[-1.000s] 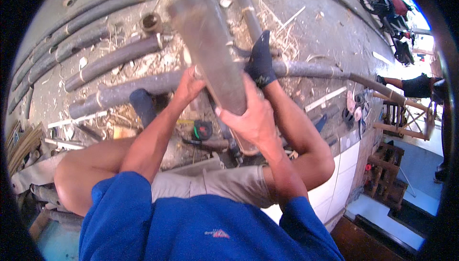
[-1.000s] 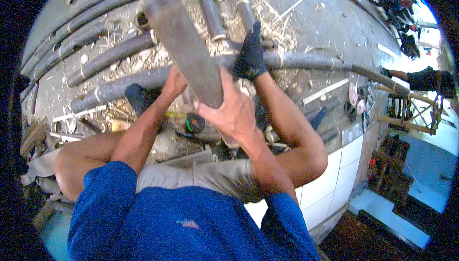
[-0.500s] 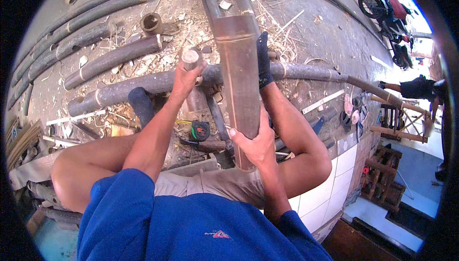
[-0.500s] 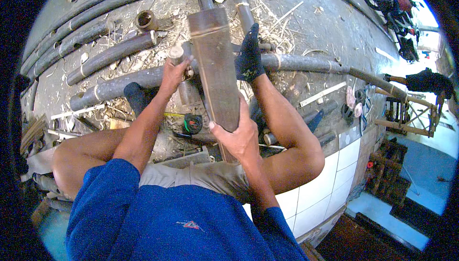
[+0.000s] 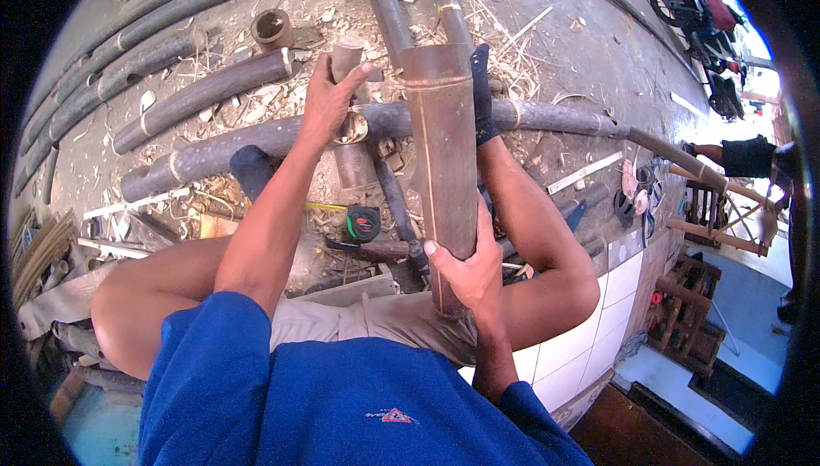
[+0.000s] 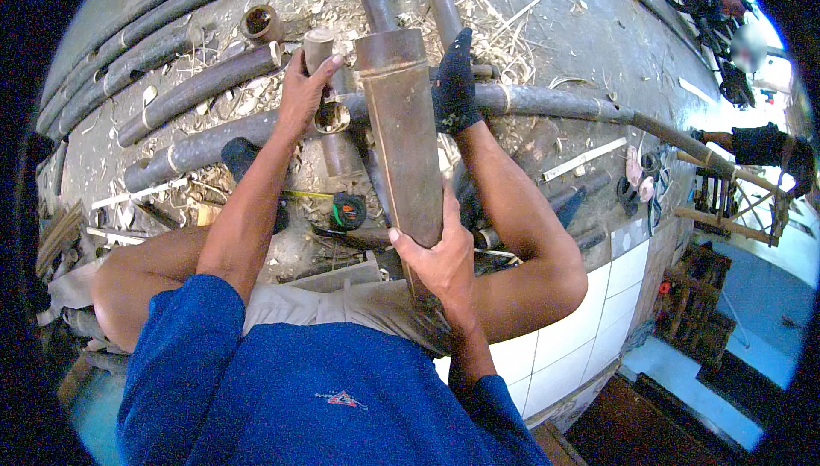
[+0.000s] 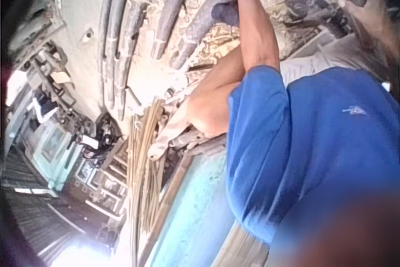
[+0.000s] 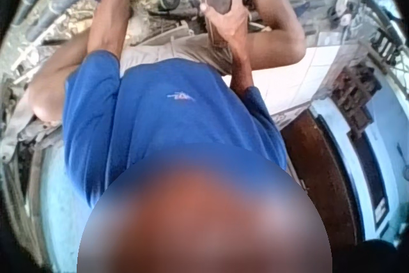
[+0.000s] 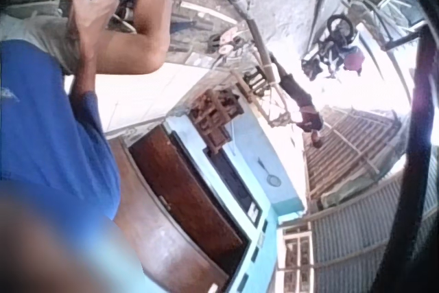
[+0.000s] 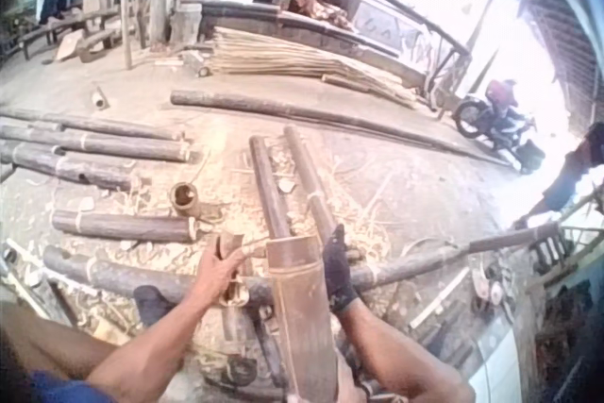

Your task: The person sits on the floor and repeatedly fits a small bamboo plug into a larger bamboo tube, tapping it with a wooden mallet to seat it. They adjust the pieces and check the fit multiple times before measuring the tube with a tape measure.

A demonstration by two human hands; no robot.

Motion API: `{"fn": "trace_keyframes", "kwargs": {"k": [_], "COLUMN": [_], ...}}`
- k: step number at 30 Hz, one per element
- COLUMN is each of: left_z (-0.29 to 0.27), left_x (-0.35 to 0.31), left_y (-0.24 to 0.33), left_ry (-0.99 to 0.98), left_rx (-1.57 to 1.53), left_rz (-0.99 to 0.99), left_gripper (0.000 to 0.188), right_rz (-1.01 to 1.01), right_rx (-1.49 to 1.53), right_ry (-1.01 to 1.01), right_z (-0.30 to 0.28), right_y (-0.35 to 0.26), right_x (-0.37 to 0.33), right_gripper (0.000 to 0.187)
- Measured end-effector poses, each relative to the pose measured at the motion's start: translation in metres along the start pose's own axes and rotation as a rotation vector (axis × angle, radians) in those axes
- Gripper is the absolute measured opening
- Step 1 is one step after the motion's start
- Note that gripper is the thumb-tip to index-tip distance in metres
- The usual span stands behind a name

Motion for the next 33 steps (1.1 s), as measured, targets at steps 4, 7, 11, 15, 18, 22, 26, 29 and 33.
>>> {"fn": "trace_keyframes", "kwargs": {"k": [4,7,11,15,18,22,26,29,33], "left_z": [-0.019,-0.021,-0.017,-0.017,-0.017,-0.02,-0.019,-0.02,-0.018], "left_x": [-0.008,-0.008,-0.012,-0.015,-0.015,-0.012,-0.013,-0.013,-0.007], "left_y": [0.001,-0.013,-0.028,-0.032,-0.032,-0.025,-0.028,-0.031,-0.039], "left_ry": [0.04,0.015,-0.044,-0.019,-0.018,-0.02,-0.063,-0.034,-0.02], "left_rx": [-0.187,-0.242,-0.256,-0.286,-0.286,-0.332,-0.262,-0.25,-0.298], "left_rz": [-0.023,-0.118,-0.188,-0.201,-0.187,-0.117,-0.168,-0.15,-0.132], "left_gripper": [0.056,0.049,0.043,0.032,0.028,0.037,0.039,0.04,0.041], "right_rz": [0.007,-0.042,-0.109,-0.158,-0.122,-0.206,-0.169,-0.142,-0.33], "right_rx": [0.005,-0.018,-0.09,-0.12,-0.124,-0.141,-0.137,-0.125,-0.215], "right_ry": [-0.03,-0.052,-0.07,-0.074,-0.084,-0.078,-0.088,-0.095,-0.071], "right_z": [0.012,0.022,0.031,0.036,0.039,0.038,0.035,0.037,0.037], "right_y": [-0.013,-0.025,-0.038,-0.048,-0.05,-0.064,-0.071,-0.074,-0.091], "right_x": [0.011,0.018,0.025,0.033,0.04,0.048,0.052,0.053,0.06], "right_gripper": [0.093,0.095,0.098,0.101,0.103,0.104,0.096,0.093,0.106]}}
Point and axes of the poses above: each hand's wrist, its own x-axis towards the middle knuckle, its own z-axis out of the palm, y = z × x, the point moved 8 cm from there along x, towards the middle knuckle, and after that the axes turned 10 degrees about y, right-handed, at the moved point
